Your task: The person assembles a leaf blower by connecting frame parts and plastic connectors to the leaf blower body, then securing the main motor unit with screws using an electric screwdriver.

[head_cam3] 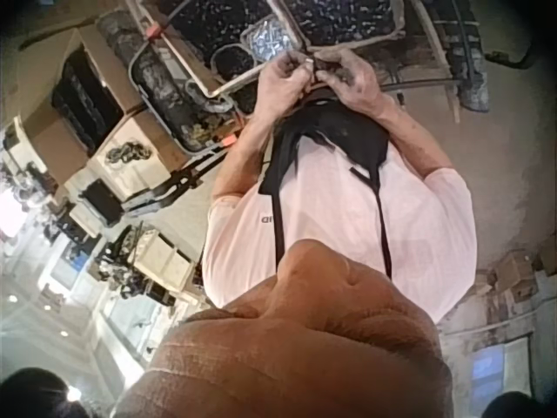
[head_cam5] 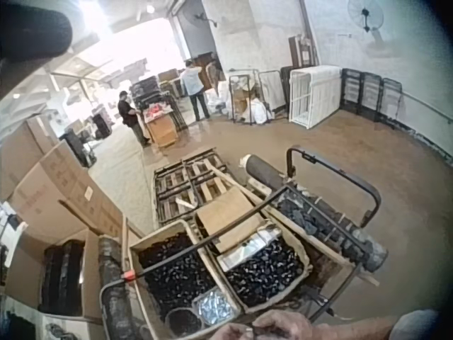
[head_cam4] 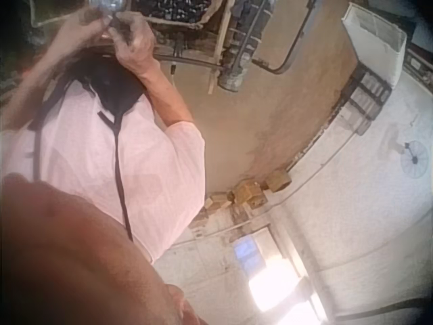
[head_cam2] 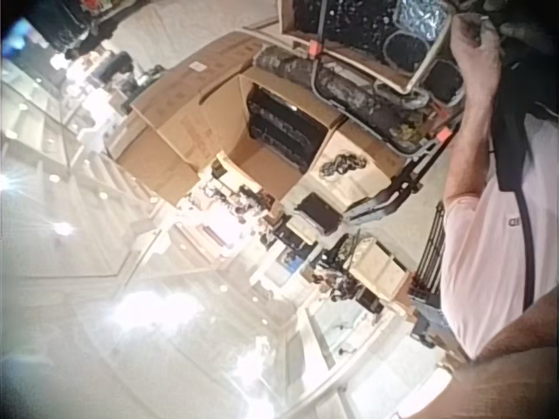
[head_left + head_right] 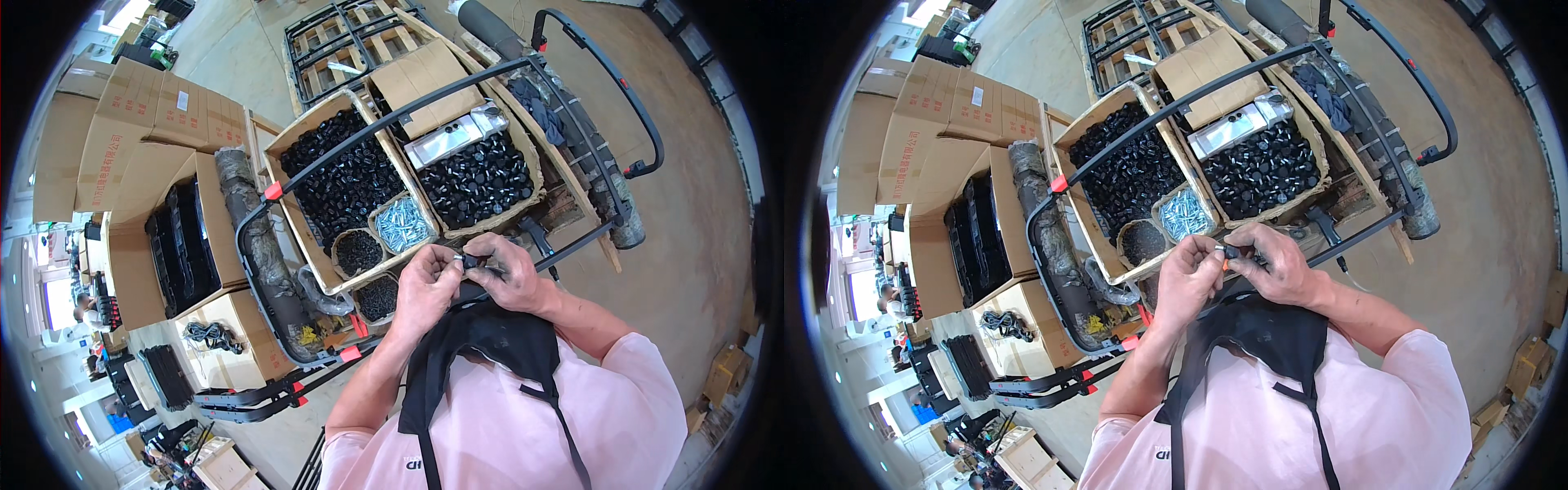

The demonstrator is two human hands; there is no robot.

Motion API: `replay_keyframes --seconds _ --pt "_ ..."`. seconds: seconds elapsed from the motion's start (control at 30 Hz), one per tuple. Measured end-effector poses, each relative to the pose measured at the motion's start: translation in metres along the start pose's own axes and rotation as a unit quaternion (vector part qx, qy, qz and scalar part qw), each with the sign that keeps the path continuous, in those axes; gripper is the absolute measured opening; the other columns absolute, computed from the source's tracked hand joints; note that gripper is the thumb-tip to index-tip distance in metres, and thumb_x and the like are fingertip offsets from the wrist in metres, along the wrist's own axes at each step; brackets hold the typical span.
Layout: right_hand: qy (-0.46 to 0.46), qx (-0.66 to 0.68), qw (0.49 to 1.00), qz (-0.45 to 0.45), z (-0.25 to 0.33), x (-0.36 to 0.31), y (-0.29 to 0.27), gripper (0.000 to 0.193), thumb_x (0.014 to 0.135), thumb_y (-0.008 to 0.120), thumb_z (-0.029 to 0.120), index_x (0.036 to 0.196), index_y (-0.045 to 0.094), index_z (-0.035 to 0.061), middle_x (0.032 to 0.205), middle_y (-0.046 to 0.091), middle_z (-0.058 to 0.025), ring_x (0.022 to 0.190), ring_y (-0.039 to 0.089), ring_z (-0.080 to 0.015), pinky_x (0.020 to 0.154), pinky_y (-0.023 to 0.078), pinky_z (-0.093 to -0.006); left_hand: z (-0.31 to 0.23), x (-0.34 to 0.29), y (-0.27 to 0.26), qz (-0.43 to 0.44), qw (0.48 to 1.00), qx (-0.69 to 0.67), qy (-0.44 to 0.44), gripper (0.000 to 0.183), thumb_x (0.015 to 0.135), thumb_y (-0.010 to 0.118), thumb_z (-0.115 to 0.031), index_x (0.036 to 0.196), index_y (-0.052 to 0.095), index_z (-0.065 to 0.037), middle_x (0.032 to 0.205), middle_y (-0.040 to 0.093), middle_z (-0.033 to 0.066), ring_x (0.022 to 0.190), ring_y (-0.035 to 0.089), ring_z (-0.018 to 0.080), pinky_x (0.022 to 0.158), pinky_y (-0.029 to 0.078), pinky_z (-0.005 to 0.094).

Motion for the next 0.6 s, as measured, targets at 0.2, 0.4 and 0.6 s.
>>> replay_keyframes --seconds 0.2,0.4,0.6 --pt "-0.005 -0.014 1.0 -0.011 0.002 0.002 -0.003 0.032 0.092 0.079 0.011 0.116 0.064 -0.0031 0.108 0.069 -0.0166 0.085 0.07 -0.0256 0.075 0.058 -0.0352 0.005 0.001 0.001 0.003 0.999 -0.048 -0.008 0.015 0.103 0.064 -0.014 0.109 0.059 -0.001 0.076 0.062 0.0003 0.058 0.054 0.0047 0.051 0.041 0.0196" --pt "0.046 0.024 0.999 -0.004 -0.005 -0.003 -0.003 0.033 0.095 0.078 0.014 0.119 0.064 -0.0034 0.11 0.069 -0.0161 0.087 0.07 -0.022 0.077 0.057 -0.0338 0.004 0.004 0.001 0.011 0.999 -0.039 -0.024 0.014 0.104 0.064 -0.014 0.107 0.059 -0.002 0.073 0.061 0.0 0.057 0.053 0.0051 0.05 0.04 0.0199" --pt "0.175 0.115 0.977 0.036 -0.014 -0.007 -0.001 0.033 0.1 0.073 0.016 0.123 0.062 -0.0038 0.106 0.069 -0.0106 0.091 0.066 -0.0136 0.08 0.056 -0.0293 0.012 0.008 0.0 0.011 0.997 -0.071 -0.037 0.014 0.103 0.065 -0.015 0.104 0.059 -0.003 0.071 0.061 0.0 0.055 0.053 0.0058 0.049 0.038 0.0202"
Point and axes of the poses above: each hand's wrist, its own x-axis towards the middle knuckle, its own y-axis out of the palm, z = x × y, the point moved 5 cm from there along x, towards the middle knuckle
